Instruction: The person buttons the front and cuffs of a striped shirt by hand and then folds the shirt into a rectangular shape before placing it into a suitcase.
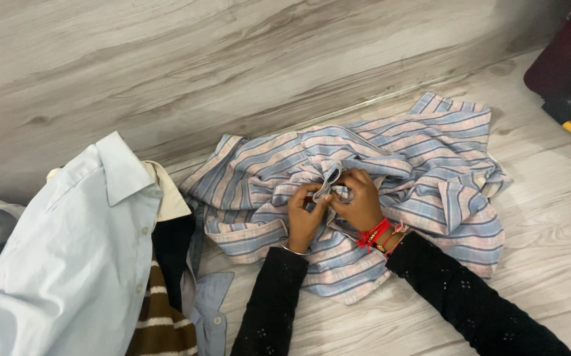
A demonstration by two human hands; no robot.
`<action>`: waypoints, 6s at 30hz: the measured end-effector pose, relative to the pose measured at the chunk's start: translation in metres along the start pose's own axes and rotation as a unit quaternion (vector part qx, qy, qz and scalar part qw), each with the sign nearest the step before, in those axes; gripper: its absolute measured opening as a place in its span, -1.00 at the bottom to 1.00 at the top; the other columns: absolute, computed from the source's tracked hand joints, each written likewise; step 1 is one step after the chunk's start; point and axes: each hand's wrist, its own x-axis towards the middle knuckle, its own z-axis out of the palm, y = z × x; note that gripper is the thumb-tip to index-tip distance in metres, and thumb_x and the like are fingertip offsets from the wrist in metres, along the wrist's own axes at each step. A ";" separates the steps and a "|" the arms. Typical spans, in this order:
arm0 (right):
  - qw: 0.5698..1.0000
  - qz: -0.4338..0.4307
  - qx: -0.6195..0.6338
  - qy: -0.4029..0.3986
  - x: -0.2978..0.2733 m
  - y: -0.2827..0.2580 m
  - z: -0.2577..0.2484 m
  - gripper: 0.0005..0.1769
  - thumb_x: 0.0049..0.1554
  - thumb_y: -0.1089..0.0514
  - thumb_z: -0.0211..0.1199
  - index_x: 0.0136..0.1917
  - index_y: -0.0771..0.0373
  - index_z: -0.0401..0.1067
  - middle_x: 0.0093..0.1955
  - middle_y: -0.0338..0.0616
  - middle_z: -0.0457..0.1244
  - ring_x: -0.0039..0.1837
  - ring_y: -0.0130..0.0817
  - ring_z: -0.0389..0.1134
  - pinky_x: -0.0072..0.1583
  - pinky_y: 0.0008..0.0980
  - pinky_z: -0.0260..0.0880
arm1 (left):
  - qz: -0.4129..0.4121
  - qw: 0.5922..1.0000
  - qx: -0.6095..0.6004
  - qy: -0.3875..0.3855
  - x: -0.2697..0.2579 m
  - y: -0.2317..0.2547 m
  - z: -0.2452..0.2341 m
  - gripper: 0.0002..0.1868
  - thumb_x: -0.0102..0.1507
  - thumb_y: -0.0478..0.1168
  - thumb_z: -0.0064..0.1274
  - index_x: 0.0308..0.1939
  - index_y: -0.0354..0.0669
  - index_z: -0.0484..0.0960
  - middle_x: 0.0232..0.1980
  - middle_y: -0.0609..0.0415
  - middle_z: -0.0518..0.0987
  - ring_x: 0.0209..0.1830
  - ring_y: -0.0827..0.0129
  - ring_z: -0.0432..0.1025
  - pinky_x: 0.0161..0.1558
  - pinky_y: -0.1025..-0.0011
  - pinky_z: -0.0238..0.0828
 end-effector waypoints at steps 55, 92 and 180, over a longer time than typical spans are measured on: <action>0.842 0.218 0.431 -0.238 -0.010 0.071 0.012 -0.71 0.34 0.08 0.04 0.15 0.32 0.42 0.02 -0.25 0.32 0.08 -0.54 0.30 0.17 -0.46 0.28 | -0.113 0.974 -0.197 -0.022 -0.002 -0.017 0.007 -0.88 0.39 -0.29 0.11 -0.09 -0.25 0.50 -0.25 0.23 0.51 -0.34 0.69 0.32 -0.30 0.65 0.25; 0.897 0.052 -0.258 -0.356 -0.004 0.050 -0.157 -0.25 -0.10 -0.27 0.44 0.31 0.01 0.48 0.26 -0.07 0.30 0.28 -0.06 0.26 0.24 -0.09 0.26 | 0.057 0.881 0.180 -0.433 -0.034 0.185 0.049 -0.71 0.28 -0.13 0.14 0.04 -0.12 0.64 -0.04 -0.03 0.65 0.02 0.05 0.54 0.01 0.18 0.45; 0.772 0.264 -0.070 -0.574 -0.022 0.248 -0.470 -0.51 0.07 0.05 0.45 0.26 0.13 0.48 -0.08 -0.12 0.44 -0.01 -0.28 0.51 0.14 -0.31 0.53 | -0.534 0.694 0.478 0.068 -0.103 0.424 -0.148 -0.67 0.29 0.06 0.10 -0.02 -0.04 0.58 -0.22 0.08 0.72 -0.31 0.30 0.62 -0.25 0.37 0.50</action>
